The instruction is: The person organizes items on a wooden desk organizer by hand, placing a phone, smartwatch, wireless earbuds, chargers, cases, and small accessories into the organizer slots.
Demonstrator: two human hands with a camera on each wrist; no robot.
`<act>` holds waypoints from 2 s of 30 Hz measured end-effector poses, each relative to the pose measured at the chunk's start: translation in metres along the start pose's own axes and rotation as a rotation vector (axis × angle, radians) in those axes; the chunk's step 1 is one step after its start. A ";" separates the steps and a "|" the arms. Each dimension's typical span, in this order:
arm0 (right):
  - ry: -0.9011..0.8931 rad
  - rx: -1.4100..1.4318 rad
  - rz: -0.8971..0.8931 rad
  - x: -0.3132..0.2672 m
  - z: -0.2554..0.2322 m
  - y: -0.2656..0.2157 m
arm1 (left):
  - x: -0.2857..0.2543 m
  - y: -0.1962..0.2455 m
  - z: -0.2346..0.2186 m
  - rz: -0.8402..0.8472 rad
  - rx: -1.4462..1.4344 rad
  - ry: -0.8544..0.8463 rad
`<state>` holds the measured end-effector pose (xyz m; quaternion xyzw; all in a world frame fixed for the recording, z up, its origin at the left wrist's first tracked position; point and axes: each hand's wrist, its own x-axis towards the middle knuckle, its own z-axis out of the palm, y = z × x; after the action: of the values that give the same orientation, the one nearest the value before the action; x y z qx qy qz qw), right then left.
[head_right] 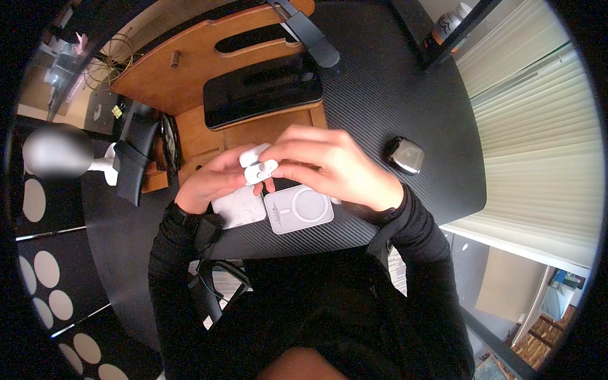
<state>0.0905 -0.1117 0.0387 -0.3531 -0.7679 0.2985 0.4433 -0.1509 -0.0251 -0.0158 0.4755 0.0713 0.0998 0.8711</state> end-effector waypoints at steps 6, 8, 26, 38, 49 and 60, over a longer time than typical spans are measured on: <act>-0.036 0.008 0.034 0.000 0.003 -0.005 | -0.001 -0.001 -0.003 -0.018 0.035 -0.020; -0.008 -0.019 -0.067 -0.001 -0.002 0.000 | -0.001 0.000 0.001 -0.007 -0.001 0.011; -0.023 -0.119 -0.002 -0.004 0.008 -0.001 | -0.002 -0.001 0.000 -0.026 0.057 0.027; 0.056 -0.170 -0.086 -0.001 0.010 -0.005 | 0.000 -0.001 0.000 -0.015 0.001 -0.017; -0.019 -0.111 0.348 -0.006 -0.046 -0.018 | 0.000 0.005 0.008 -0.028 0.015 0.036; -0.458 -0.355 0.556 -0.031 -0.062 0.016 | -0.001 0.003 0.002 -0.006 -0.011 0.003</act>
<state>0.1611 -0.1191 0.0384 -0.5428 -0.7617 0.3407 0.0954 -0.1513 -0.0254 -0.0125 0.4705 0.0737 0.0984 0.8738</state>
